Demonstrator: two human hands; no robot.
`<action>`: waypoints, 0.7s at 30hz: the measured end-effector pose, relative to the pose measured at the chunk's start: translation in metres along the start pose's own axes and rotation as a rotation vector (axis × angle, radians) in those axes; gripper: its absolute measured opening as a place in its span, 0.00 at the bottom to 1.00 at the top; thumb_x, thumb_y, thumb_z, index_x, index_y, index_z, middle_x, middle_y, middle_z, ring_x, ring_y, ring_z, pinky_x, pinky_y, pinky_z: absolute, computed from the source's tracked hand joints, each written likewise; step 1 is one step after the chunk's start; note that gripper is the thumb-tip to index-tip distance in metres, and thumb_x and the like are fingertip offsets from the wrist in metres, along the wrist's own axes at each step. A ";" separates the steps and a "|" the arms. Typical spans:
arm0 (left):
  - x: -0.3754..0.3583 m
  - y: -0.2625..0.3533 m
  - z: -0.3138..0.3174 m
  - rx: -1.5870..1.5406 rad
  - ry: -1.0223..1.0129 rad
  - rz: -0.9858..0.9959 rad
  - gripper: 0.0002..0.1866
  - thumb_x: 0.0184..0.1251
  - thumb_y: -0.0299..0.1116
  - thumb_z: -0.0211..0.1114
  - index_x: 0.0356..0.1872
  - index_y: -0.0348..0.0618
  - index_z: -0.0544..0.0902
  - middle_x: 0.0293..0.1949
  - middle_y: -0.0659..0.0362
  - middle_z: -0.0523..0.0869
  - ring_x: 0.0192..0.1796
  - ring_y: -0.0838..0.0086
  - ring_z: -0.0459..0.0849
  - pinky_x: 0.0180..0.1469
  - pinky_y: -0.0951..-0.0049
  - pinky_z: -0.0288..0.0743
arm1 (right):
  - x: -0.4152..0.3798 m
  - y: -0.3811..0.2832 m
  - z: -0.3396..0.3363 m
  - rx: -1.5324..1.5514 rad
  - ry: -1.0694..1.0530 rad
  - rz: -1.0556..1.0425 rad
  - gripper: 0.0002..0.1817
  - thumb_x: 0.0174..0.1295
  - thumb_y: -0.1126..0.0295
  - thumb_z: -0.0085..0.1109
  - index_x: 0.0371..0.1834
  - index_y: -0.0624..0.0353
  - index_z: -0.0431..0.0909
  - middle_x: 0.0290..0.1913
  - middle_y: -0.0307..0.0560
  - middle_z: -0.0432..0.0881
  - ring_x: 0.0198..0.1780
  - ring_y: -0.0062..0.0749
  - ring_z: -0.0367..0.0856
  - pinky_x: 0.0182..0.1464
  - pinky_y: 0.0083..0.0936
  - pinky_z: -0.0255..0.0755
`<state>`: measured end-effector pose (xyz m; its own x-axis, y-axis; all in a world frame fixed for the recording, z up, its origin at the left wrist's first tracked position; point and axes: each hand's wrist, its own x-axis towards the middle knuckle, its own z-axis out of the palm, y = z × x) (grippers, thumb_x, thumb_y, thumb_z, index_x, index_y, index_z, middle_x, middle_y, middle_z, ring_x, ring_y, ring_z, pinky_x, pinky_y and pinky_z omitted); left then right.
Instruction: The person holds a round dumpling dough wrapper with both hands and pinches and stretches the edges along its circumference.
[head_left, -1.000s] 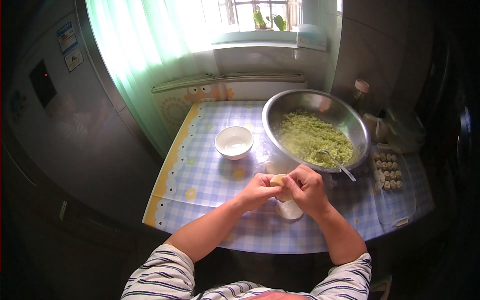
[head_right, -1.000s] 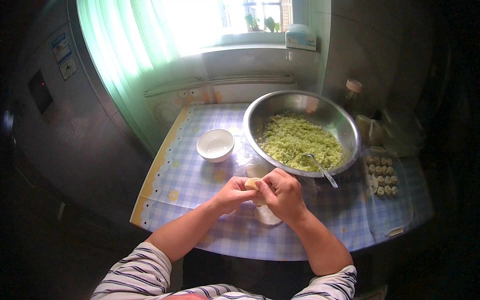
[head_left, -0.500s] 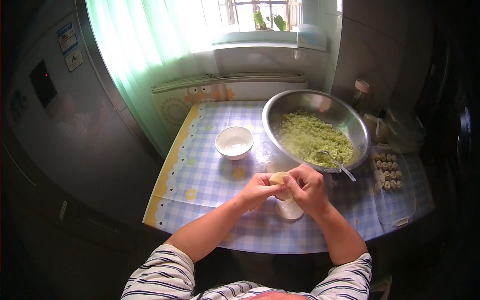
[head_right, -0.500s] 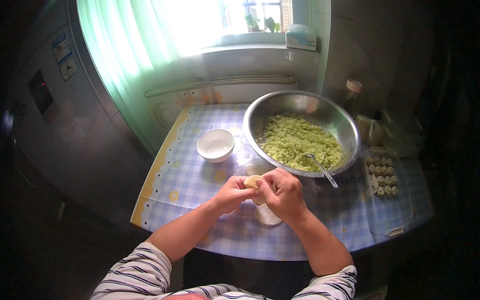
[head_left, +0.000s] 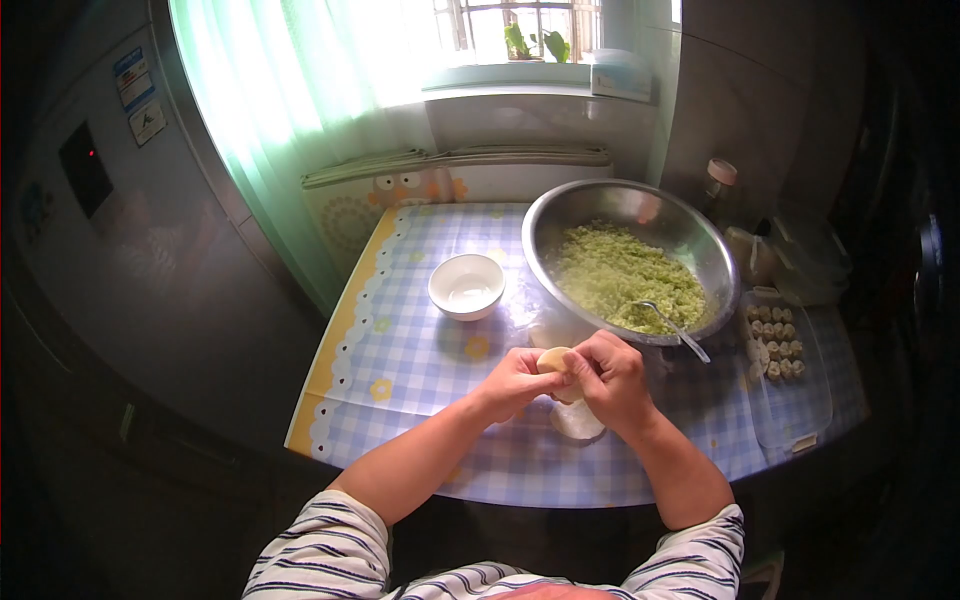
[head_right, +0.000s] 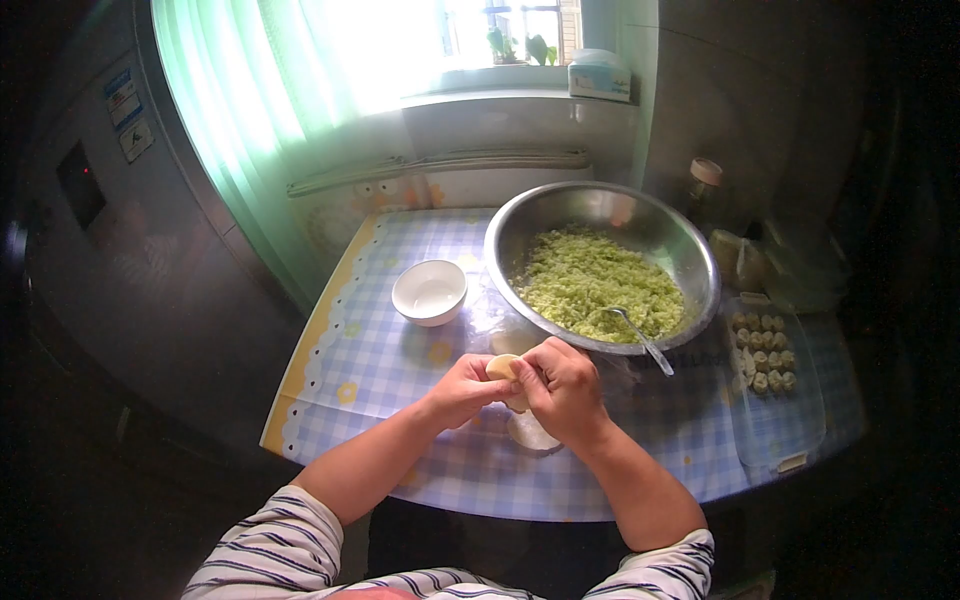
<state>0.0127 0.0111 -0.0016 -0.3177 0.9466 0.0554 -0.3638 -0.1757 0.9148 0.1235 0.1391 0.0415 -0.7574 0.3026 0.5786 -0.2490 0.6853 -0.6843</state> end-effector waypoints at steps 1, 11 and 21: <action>0.000 0.000 0.000 0.009 -0.001 0.007 0.11 0.61 0.29 0.64 0.43 0.36 0.79 0.41 0.60 0.82 0.43 0.79 0.80 0.48 0.76 0.75 | 0.001 -0.001 -0.001 -0.004 0.000 0.002 0.06 0.53 0.71 0.62 0.23 0.61 0.77 0.22 0.46 0.75 0.23 0.37 0.74 0.27 0.29 0.67; 0.001 -0.002 -0.002 0.001 -0.012 0.018 0.12 0.61 0.29 0.64 0.44 0.36 0.79 0.41 0.60 0.82 0.43 0.79 0.80 0.48 0.76 0.75 | 0.001 -0.004 -0.004 -0.020 -0.018 0.026 0.06 0.54 0.72 0.62 0.24 0.62 0.77 0.23 0.46 0.75 0.23 0.36 0.75 0.27 0.28 0.67; 0.001 0.001 0.003 0.014 0.053 0.083 0.12 0.60 0.31 0.65 0.43 0.36 0.80 0.38 0.62 0.82 0.40 0.81 0.79 0.44 0.78 0.73 | 0.001 -0.005 -0.004 -0.013 0.011 0.029 0.07 0.53 0.73 0.61 0.22 0.62 0.75 0.22 0.47 0.74 0.22 0.37 0.73 0.26 0.29 0.66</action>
<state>0.0145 0.0127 0.0003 -0.3919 0.9134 0.1101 -0.3226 -0.2485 0.9133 0.1260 0.1387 0.0473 -0.7577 0.3292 0.5635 -0.2192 0.6849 -0.6949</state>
